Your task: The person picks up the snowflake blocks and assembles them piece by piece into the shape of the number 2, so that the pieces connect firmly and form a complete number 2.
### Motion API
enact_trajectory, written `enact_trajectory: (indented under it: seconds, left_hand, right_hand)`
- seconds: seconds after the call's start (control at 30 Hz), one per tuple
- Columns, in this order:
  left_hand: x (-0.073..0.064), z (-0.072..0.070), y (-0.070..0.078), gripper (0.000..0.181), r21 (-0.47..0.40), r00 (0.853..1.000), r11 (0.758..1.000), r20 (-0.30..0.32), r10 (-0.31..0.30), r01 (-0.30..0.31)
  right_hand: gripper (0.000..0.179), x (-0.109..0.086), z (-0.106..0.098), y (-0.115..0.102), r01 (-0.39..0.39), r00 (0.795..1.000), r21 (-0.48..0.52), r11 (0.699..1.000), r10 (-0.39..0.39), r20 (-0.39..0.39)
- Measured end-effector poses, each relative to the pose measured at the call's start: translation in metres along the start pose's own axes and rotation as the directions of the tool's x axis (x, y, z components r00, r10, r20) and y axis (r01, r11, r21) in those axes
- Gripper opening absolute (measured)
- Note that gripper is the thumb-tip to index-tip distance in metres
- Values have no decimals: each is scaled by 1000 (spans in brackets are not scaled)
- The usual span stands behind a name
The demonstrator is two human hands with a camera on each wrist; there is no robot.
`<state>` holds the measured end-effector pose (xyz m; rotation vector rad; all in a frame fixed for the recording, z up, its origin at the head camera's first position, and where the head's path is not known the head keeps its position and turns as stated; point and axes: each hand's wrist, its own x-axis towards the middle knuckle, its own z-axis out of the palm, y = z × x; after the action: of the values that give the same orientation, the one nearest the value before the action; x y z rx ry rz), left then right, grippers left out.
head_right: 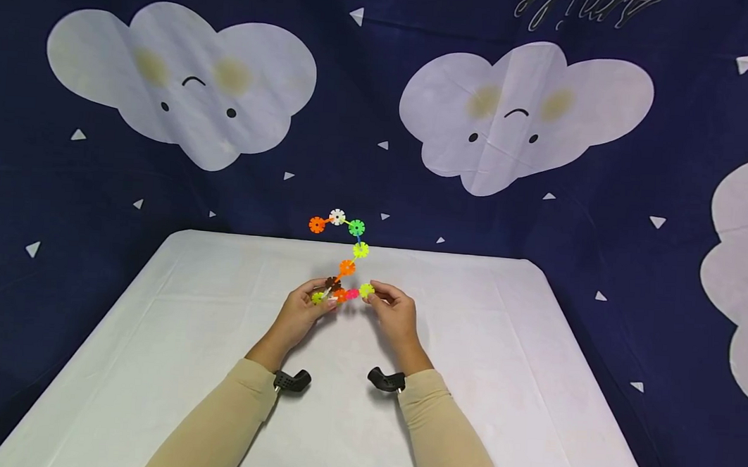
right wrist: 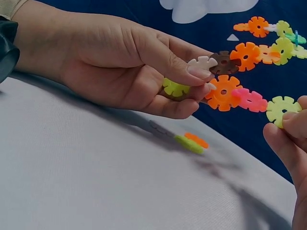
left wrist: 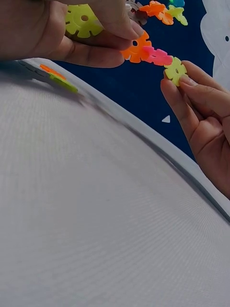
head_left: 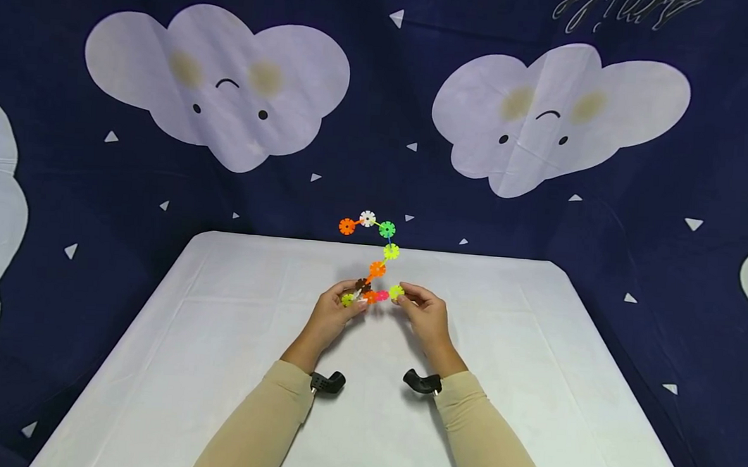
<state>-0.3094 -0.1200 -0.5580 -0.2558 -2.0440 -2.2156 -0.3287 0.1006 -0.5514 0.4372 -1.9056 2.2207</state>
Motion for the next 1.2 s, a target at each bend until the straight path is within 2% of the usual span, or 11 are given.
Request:
enact_trajectory:
  seconds: [0.27, 0.53, 0.77, 1.03, 1.2]
  left_hand:
    - [1, 0, -2, 44, -29, 999, 999, 31, 14, -13]
    - [-1, 0, 3, 47, -23, 1000, 1000, 18, 10, -9]
    - [0, 1, 1, 49, -29, 1000, 999, -8, -24, 24]
    - [0, 0, 1, 49, -121, 999, 992, 29, -40, 43]
    - [-1, -1, 2, 48, -119, 998, 991, 49, -47, 53]
  right_hand:
    - [28, 0, 1, 6, 6, 999, -18, 1000, -7, -33]
    - [39, -3, 2, 5, -32, 999, 41, 999, 31, 23]
    - [39, -4, 2, 5, -23, 999, 84, 996, 21, 25]
    - [39, -6, 4, 3, -12, 1000, 116, 993, 11, 13]
    - [40, -7, 4, 3, -9, 1000, 149, 989, 8, 9]
